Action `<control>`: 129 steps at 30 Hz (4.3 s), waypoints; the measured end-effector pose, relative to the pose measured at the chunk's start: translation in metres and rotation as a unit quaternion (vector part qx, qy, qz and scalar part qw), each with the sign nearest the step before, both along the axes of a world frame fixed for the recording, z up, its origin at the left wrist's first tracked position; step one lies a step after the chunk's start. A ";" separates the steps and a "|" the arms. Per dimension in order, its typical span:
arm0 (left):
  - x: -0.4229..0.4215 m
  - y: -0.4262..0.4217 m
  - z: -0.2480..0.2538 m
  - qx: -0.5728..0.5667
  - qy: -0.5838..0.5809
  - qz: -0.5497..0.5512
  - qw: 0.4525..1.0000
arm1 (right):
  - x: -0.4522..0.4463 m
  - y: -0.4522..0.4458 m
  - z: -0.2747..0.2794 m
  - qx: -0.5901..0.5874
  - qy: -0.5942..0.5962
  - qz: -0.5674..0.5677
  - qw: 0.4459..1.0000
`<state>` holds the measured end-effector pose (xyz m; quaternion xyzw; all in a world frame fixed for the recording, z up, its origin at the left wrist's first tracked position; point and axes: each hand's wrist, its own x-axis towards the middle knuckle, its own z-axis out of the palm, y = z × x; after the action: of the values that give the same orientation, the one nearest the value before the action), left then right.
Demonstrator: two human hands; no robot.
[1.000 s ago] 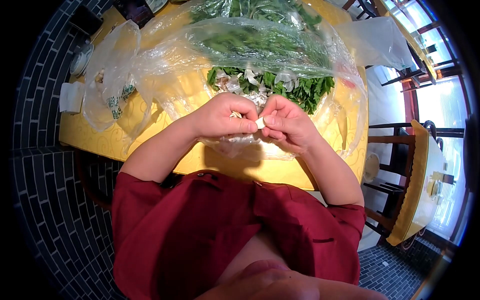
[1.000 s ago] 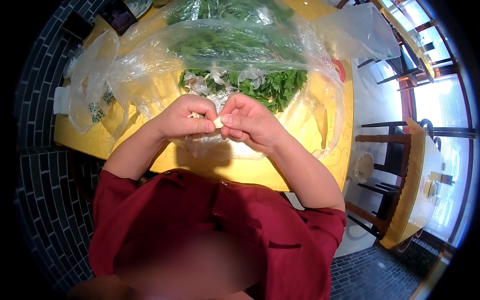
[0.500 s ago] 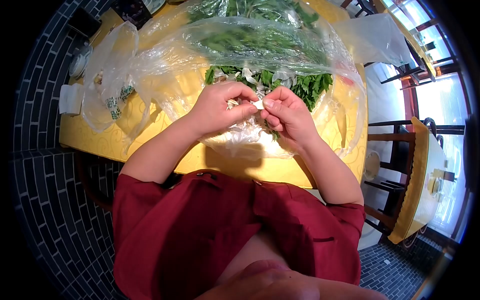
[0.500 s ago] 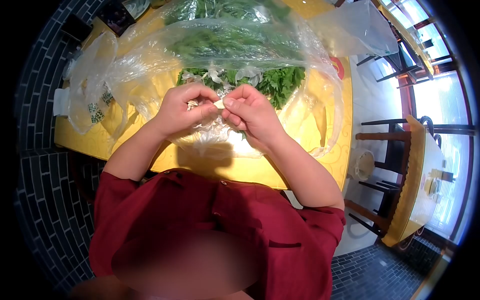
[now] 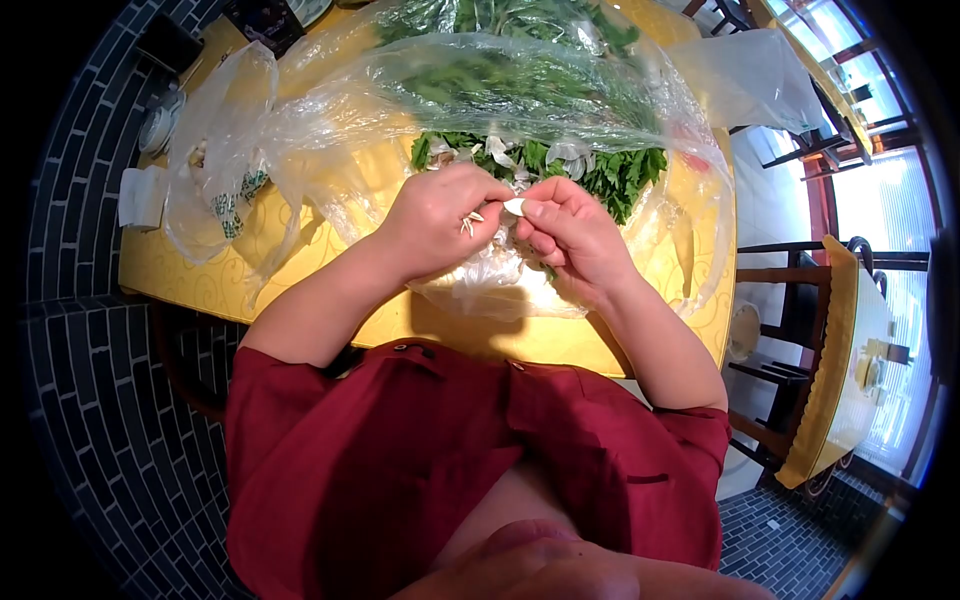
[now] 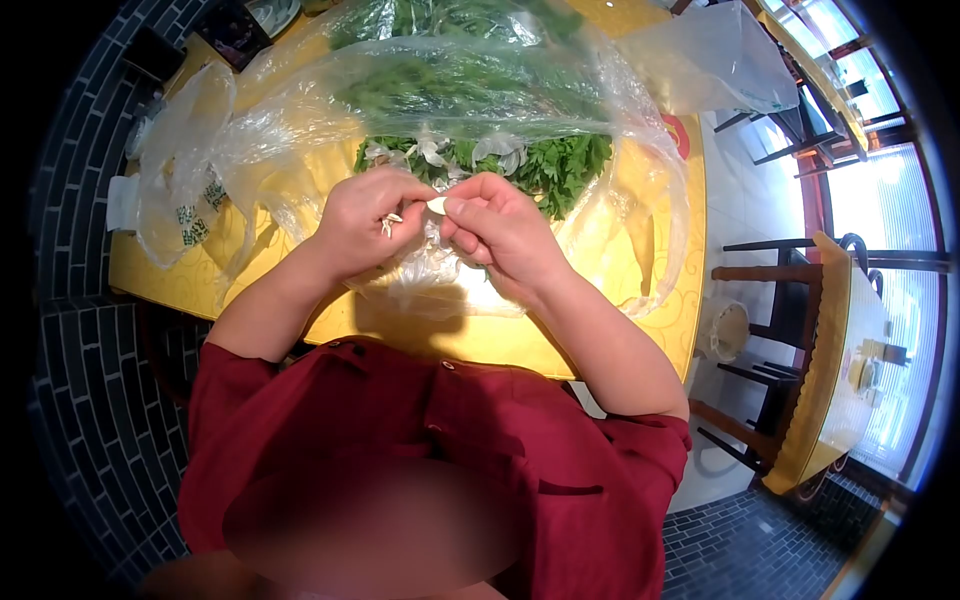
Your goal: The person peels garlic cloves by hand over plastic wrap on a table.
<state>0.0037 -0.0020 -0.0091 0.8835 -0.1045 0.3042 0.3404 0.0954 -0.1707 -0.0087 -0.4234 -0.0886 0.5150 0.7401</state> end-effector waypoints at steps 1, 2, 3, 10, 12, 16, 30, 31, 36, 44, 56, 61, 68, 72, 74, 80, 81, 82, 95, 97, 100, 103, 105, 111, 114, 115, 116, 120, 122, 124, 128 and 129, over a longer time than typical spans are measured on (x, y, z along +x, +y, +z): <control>0.000 0.000 0.000 0.001 -0.001 0.001 1.000 | -0.001 0.000 0.001 -0.004 -0.002 0.000 1.000; 0.001 0.000 -0.001 0.007 -0.010 0.001 1.000 | -0.002 0.001 0.002 -0.009 -0.004 -0.001 1.000; 0.001 0.001 -0.002 0.013 -0.019 0.001 1.000 | -0.002 0.001 0.001 -0.008 -0.007 -0.005 1.000; -0.003 0.003 0.001 0.081 -0.008 0.000 0.997 | -0.001 0.000 -0.001 -0.010 -0.041 -0.002 0.999; -0.005 0.005 0.003 0.109 0.002 -0.007 0.994 | 0.001 0.000 -0.001 -0.019 -0.050 0.010 0.999; -0.006 0.004 0.006 0.100 0.020 -0.014 0.995 | 0.003 -0.001 0.002 -0.036 -0.074 0.035 0.996; -0.005 0.004 0.005 -0.015 0.021 -0.012 1.000 | 0.005 -0.003 0.002 -0.022 -0.066 0.059 0.996; -0.005 0.004 0.005 -0.017 0.018 -0.011 1.000 | 0.005 -0.003 0.002 -0.021 -0.067 0.063 0.996; -0.004 0.002 0.004 -0.055 0.017 0.011 0.998 | 0.004 -0.003 -0.002 -0.022 -0.082 0.079 0.993; -0.004 0.002 0.007 -0.058 0.030 0.061 0.996 | 0.003 -0.004 -0.004 0.075 -0.003 0.067 0.995; -0.004 0.011 0.012 -0.253 0.210 -0.017 0.944 | 0.012 -0.007 -0.001 0.147 0.133 0.050 0.979; -0.002 0.019 0.001 -0.399 0.252 -0.165 0.866 | 0.013 -0.007 0.002 0.102 0.083 0.059 0.990; -0.001 0.012 0.001 -0.450 0.265 -0.157 0.838 | 0.013 -0.011 0.009 0.117 -0.007 0.011 0.993; -0.002 0.011 0.000 -0.440 0.303 -0.149 0.832 | 0.007 -0.005 0.009 -0.033 -0.181 -0.001 0.983; -0.003 0.010 0.001 -0.389 0.300 -0.139 0.860 | 0.005 -0.006 0.011 -0.087 -0.267 0.018 0.960; 0.001 0.013 0.003 -0.084 0.170 -0.100 0.977 | 0.001 -0.004 0.006 -0.114 -0.425 -0.040 0.897; 0.000 0.010 0.006 -0.079 0.163 -0.092 0.979 | 0.001 -0.004 0.005 -0.113 -0.357 -0.030 0.927; 0.000 0.006 0.011 -0.073 0.155 -0.085 0.981 | 0.002 -0.003 0.005 -0.113 -0.338 -0.021 0.934; -0.002 0.008 0.005 -0.120 0.111 -0.080 0.983 | -0.003 -0.003 0.005 -0.043 -0.226 0.101 0.968; -0.003 0.006 0.006 -0.112 0.104 -0.083 0.985 | -0.003 -0.002 0.002 -0.028 -0.225 0.109 0.968; -0.003 0.006 0.004 -0.104 0.103 -0.096 0.985 | -0.005 -0.002 -0.003 -0.023 -0.236 0.116 0.965; -0.003 0.005 -0.001 -0.094 0.101 -0.112 0.984 | -0.006 -0.002 -0.003 -0.033 -0.256 0.131 0.957; -0.004 0.003 -0.001 -0.083 0.115 -0.103 0.985 | -0.007 -0.002 -0.004 -0.035 -0.266 0.132 0.954; -0.008 -0.005 0.002 -0.070 0.158 -0.026 0.985 | -0.009 -0.002 0.000 -0.058 -0.323 0.106 0.939; -0.009 0.000 0.006 0.012 0.137 0.004 0.991 | -0.011 -0.003 0.000 -0.043 -0.298 0.109 0.947; -0.009 0.001 0.007 0.016 0.136 0.006 0.991 | -0.011 -0.002 0.002 -0.035 -0.262 0.111 0.958; -0.009 0.001 0.009 0.020 0.136 0.008 0.991 | -0.011 -0.002 0.003 -0.028 -0.226 0.112 0.967; -0.009 -0.006 0.011 0.012 0.157 0.012 0.987 | -0.012 -0.002 -0.001 -0.026 -0.244 0.108 0.963; -0.008 -0.007 0.008 -0.003 0.156 0.005 0.988 | -0.014 -0.002 0.001 -0.038 -0.253 0.106 0.961; -0.009 -0.009 0.005 -0.020 0.156 0.001 0.988 | -0.013 -0.002 -0.001 -0.039 -0.195 0.119 0.973; -0.009 -0.012 0.007 -0.040 0.165 0.005 0.985 | -0.013 -0.002 -0.003 -0.024 -0.141 0.136 0.980; -0.009 -0.013 0.008 -0.041 0.164 0.010 0.986 | -0.014 -0.001 -0.001 -0.032 -0.170 0.131 0.976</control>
<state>-0.0056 -0.0149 -0.0010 0.9077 -0.0261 0.1626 0.3860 0.0811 -0.1719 -0.0099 -0.5129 -0.2513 0.5306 0.6263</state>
